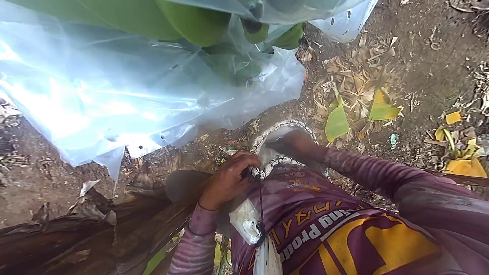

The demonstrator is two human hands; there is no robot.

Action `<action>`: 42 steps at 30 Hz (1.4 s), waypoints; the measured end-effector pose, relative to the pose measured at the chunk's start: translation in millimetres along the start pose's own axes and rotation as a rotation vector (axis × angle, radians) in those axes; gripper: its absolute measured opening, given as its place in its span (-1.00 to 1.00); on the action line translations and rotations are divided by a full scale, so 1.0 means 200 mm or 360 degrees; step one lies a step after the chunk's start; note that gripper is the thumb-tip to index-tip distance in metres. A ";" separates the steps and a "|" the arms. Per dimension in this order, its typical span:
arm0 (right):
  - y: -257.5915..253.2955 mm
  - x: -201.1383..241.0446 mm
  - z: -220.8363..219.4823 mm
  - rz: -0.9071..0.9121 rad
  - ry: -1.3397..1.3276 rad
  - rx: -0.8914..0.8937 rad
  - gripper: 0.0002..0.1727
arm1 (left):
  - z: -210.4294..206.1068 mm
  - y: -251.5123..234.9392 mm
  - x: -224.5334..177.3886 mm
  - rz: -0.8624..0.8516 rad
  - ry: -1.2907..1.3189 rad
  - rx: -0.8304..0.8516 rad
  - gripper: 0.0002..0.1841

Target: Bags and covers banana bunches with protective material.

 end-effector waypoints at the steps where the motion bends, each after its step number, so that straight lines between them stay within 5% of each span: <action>1: 0.01 -0.02 0.01 0.0024 -0.0040 -0.0037 -0.75 | 0.00 0.00 0.00 -0.0007 0.0010 0.0001 -0.76; 13: 0.20 0.06 1.04 -0.0132 -0.0800 -0.0144 -0.80 | -0.04 -0.06 0.11 0.0378 0.0736 0.0373 -0.51; 18: 0.21 -0.23 0.76 -0.0523 -0.0366 0.0208 -0.43 | -0.08 -0.13 0.11 0.0396 0.0512 0.0512 -0.50; 23: 0.26 -0.39 0.40 -0.0502 -0.0103 0.0312 -0.82 | -0.09 -0.13 0.12 0.0404 0.0492 0.0517 -0.49; 31: 0.28 -0.03 1.35 -0.0280 -0.0763 -0.0262 -0.78 | -0.04 -0.28 0.07 0.0335 0.0380 0.0027 -0.80; 34: 0.30 0.02 1.49 -0.0188 -0.0881 -0.0331 -0.77 | 0.00 -0.36 -0.11 -0.0002 0.0671 -0.0080 -0.76; 39: 0.34 0.11 1.60 0.0142 -0.0809 -0.0367 -0.82 | 0.10 -0.48 -0.81 -0.0659 0.1095 0.0115 -0.70; 42: 0.36 0.16 1.65 0.0338 -0.0753 -0.0361 -0.83 | 0.09 -0.46 -0.94 -0.0799 0.1270 0.0040 -0.75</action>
Point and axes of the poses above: each hand's wrist, its own y-axis away from the middle knuckle, its own z-axis out of the back of the hand, x = y × z, the point moved 6 cm from there along -y, towards the middle knuckle, and after that the axes turned 12 degrees about -z, right-handed, at the moved point
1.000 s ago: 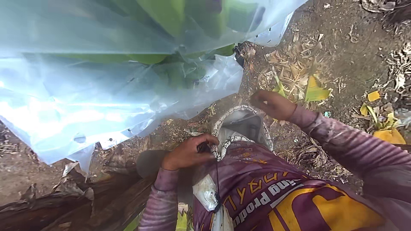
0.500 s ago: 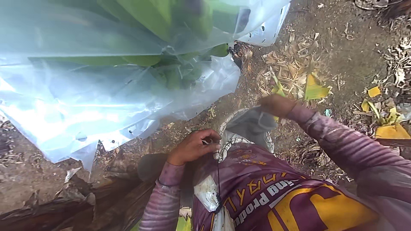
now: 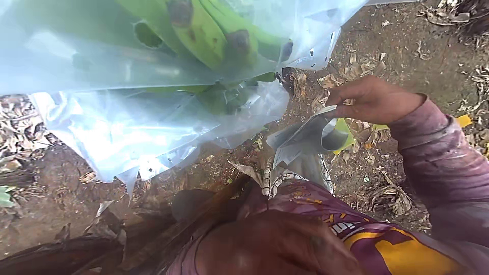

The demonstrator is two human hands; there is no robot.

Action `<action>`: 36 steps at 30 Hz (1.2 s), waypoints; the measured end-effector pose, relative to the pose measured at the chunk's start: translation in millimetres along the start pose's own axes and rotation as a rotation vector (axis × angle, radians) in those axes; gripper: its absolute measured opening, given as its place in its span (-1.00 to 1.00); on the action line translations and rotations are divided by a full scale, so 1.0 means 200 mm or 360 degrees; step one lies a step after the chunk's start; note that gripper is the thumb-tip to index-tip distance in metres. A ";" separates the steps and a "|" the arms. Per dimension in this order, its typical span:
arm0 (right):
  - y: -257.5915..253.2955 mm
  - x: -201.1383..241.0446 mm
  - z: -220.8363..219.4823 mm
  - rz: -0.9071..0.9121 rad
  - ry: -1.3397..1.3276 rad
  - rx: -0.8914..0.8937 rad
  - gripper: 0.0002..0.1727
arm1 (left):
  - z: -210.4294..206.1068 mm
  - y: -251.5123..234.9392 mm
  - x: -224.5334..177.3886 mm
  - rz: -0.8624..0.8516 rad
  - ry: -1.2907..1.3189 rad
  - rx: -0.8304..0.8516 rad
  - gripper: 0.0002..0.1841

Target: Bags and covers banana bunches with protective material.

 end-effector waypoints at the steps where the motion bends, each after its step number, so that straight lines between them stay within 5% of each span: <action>1: 0.00 0.02 0.01 0.0035 0.0006 0.0012 -0.83 | -0.01 0.02 0.00 -0.0047 0.0075 -0.0017 -0.76; 5: 0.02 0.08 0.03 0.0193 0.0000 0.0121 -0.83 | -0.03 -0.05 -0.04 -0.0091 0.0145 -0.0110 -0.86; 7: 0.03 0.12 0.03 0.0266 -0.0006 0.0156 -0.83 | 0.08 -0.01 0.01 0.0004 -0.0502 -0.0252 -0.85; 10: 0.06 0.18 0.06 0.0359 -0.0018 0.0213 -0.81 | 0.41 0.20 0.29 0.0494 -0.1454 -0.0641 -0.72; 13: 0.09 0.21 0.10 0.0435 -0.0062 0.0285 -0.79 | 0.59 0.46 0.68 0.1187 -0.1295 -0.0830 -0.43; 16: 0.10 0.21 0.12 0.0452 -0.0108 0.0354 -0.79 | 0.57 0.49 0.84 0.1192 -0.1267 -0.0644 -0.71; 19: 0.11 0.06 0.26 0.0220 0.0304 0.0147 -0.81 | 0.63 0.42 0.83 0.1190 -0.1375 -0.0614 -0.66; 22: 0.10 -0.13 0.42 -0.0364 0.0934 -0.0251 -0.80 | 0.68 0.37 0.80 0.1304 -0.1431 -0.0715 -0.64; 24: 0.10 -0.15 0.41 -0.0524 0.0994 -0.0469 -0.78 | 0.69 0.31 0.78 0.1385 -0.1434 -0.0798 -0.68; 28: 0.06 -0.07 -0.04 -0.0387 0.0257 -0.0336 -0.73 | 0.67 0.19 0.79 0.1324 -0.1423 -0.0868 -0.71; 31: -0.01 -0.18 -0.44 -0.0620 -0.0458 -0.0146 -0.60 | 0.63 0.21 0.89 0.1242 -0.1299 -0.0818 -0.64; 36: -0.08 -0.29 -0.60 -0.0872 -0.0995 -0.0251 -0.63 | 0.63 0.31 1.04 0.1297 -0.0803 -0.0919 -0.57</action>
Point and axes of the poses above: each hand's wrist, its own y-axis away from the middle knuckle, its own z-axis out of the back of the hand, x = y × z, the point moved 6 cm from there along -y, towards the middle knuckle, and after that the axes turned 12 degrees about -z, right-handed, at the moved point
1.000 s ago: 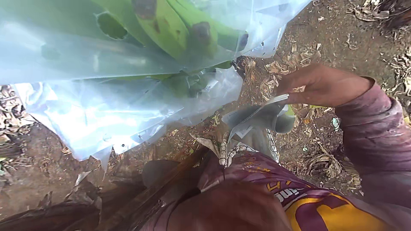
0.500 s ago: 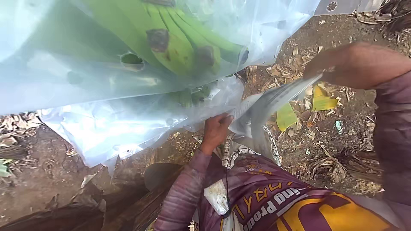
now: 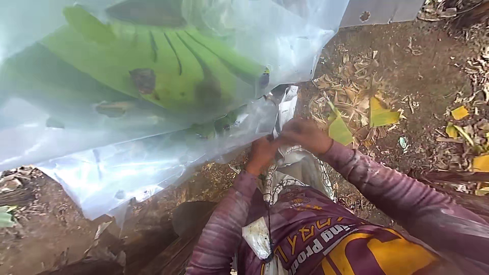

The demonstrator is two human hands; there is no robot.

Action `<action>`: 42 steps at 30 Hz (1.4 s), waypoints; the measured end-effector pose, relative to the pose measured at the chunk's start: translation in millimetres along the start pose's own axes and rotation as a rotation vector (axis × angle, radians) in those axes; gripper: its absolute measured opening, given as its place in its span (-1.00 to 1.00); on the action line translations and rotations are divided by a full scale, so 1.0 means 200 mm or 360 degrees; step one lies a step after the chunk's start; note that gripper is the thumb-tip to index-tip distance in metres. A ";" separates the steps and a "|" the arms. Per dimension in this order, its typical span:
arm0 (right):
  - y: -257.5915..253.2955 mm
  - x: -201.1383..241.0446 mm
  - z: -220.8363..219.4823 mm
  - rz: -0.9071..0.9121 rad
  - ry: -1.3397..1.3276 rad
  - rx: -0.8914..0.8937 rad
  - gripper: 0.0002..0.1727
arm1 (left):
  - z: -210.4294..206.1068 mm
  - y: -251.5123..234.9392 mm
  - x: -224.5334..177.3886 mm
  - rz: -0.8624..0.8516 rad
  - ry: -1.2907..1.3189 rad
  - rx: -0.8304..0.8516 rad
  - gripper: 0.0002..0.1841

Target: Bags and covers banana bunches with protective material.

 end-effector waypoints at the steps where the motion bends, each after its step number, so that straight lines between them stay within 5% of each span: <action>1: -0.01 -0.01 0.00 -0.0030 -0.0031 0.0006 -0.66 | -0.01 -0.01 0.03 0.0006 0.0096 0.0002 -0.54; 10: -0.04 -0.09 0.05 0.0133 -0.0075 -0.0191 -0.75 | -0.06 -0.02 0.04 -0.0057 0.0044 0.0149 -0.67; 19: -0.09 -0.23 0.38 -0.0052 -0.0111 -0.0553 -0.59 | 0.15 0.02 0.26 -0.0031 0.0205 -0.0603 -0.69; 24: -0.09 -0.31 0.59 -0.0122 -0.0120 -0.0869 -0.58 | 0.22 0.06 0.32 -0.0063 0.0071 -0.0727 -0.68; 32: -0.08 -0.26 1.01 -0.0084 -0.0721 -0.1288 -0.63 | 0.25 0.12 0.58 0.0310 0.0099 -0.0655 -0.54; 42: -0.06 -0.09 0.95 0.0429 -0.0924 -0.1233 -0.66 | 0.19 0.21 0.77 0.0698 0.0057 -0.0359 -0.32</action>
Point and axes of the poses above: each hand's wrist, its own y-axis away from the middle knuckle, its own z-axis out of the back of the hand, x = y × z, the point moved 6 cm from there along -y, towards the middle knuckle, and after that the axes turned 12 degrees about -z, right-handed, at the moved point
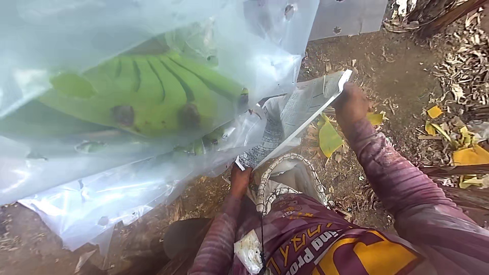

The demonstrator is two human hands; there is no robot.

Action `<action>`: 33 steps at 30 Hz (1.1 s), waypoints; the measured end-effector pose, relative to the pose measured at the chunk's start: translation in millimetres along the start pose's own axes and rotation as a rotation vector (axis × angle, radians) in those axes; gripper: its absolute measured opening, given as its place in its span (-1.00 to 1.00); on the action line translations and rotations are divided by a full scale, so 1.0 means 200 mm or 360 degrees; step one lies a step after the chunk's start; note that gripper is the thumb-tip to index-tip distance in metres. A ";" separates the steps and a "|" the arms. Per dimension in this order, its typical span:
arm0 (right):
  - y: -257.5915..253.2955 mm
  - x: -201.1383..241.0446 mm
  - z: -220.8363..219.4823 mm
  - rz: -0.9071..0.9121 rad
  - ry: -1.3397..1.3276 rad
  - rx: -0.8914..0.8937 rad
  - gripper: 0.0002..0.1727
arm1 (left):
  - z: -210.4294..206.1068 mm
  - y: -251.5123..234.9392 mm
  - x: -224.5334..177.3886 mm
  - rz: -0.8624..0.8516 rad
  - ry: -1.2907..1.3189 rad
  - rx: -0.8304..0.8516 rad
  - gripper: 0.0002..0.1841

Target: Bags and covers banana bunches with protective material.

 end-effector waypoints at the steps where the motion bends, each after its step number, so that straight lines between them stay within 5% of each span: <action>1: 0.01 0.02 -0.01 0.0037 0.0003 0.0018 -0.66 | 0.00 0.00 0.01 0.0013 -0.0023 0.0026 -0.33; 7: 0.06 0.23 -0.03 0.0395 -0.0021 -0.0004 -0.61 | -0.05 0.02 -0.04 0.0028 -0.0119 0.0210 -0.45; 18: 0.13 0.75 -0.04 0.0942 -0.0096 -0.0233 -0.64 | -0.12 0.18 -0.37 -0.0349 -0.0391 0.0579 -0.62; 26: 0.36 1.11 -0.07 0.1387 -0.0408 -0.0157 -0.66 | -0.06 0.35 -0.67 -0.0511 -0.1359 0.0977 -0.38; 28: 0.56 1.17 -0.12 0.1623 -0.0115 -0.0204 -0.70 | -0.02 0.42 -0.78 -0.0512 -0.1501 0.0966 -0.31; 30: 0.54 1.07 -0.25 0.1449 0.0228 -0.0097 -0.74 | 0.00 0.47 -0.91 -0.0600 -0.1490 0.0943 -0.34; 33: 0.21 1.00 -0.34 0.0713 0.0111 0.0136 -0.68 | -0.01 0.51 -1.02 -0.0745 -0.1389 0.1009 -0.43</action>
Point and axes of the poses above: each hand's wrist, its own y-axis away from the middle knuckle, its own z-axis out of the back of the hand, x = y × z, the point moved 6 cm from there along -y, towards the middle knuckle, and after that the axes turned 12 degrees about -z, right-handed, at the moved point
